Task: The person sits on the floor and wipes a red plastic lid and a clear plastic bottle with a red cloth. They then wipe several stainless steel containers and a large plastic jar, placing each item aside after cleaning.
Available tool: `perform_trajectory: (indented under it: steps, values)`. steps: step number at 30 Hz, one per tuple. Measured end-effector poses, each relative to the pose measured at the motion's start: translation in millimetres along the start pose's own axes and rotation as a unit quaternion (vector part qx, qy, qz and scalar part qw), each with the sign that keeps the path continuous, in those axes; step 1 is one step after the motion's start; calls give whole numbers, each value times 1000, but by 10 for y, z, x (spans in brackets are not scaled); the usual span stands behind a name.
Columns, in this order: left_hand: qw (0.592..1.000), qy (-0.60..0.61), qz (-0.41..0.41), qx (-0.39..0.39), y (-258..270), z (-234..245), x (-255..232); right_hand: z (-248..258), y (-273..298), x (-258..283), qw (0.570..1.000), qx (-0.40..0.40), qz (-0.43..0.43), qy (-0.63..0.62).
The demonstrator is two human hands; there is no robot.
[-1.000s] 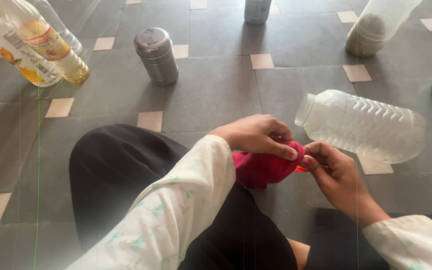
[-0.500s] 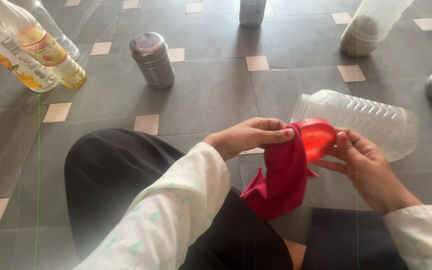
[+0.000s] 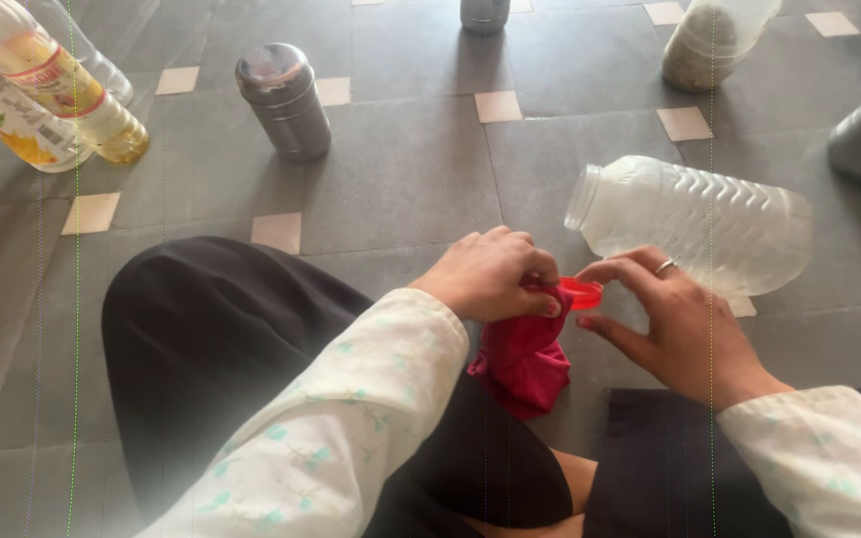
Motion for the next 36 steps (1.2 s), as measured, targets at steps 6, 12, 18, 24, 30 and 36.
perform_trajectory:
  steps: [6,12,18,24,30,36]
  values:
    - [999,5,-21,25,86,-4,-57,-294,25,-135,997,65,-22,-34]
    - [902,414,-55,112,-118,195,133,-204,-71,-571,867,63,-61,-491]
    - [777,607,-95,137,-162,67,282,-89,51,-903,760,26,-26,-648]
    - [723,676,-13,142,-198,-115,264,-225,10,-1003,672,43,-127,-729]
    - [880,464,50,93,-248,-279,286,-98,-56,-648,929,111,-51,-350]
    - [985,171,27,6,-223,-326,124,17,-8,-198,989,91,-33,-114]
Point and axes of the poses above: each hand's wrist, its own y-axis away from the middle knuckle, its own z-axis out of the back of the hand, x = y × z, the point moved 3 cm from there along -y, towards the middle knuckle, and after that the axes turned 2 degrees about y, right-handed, at the moved point
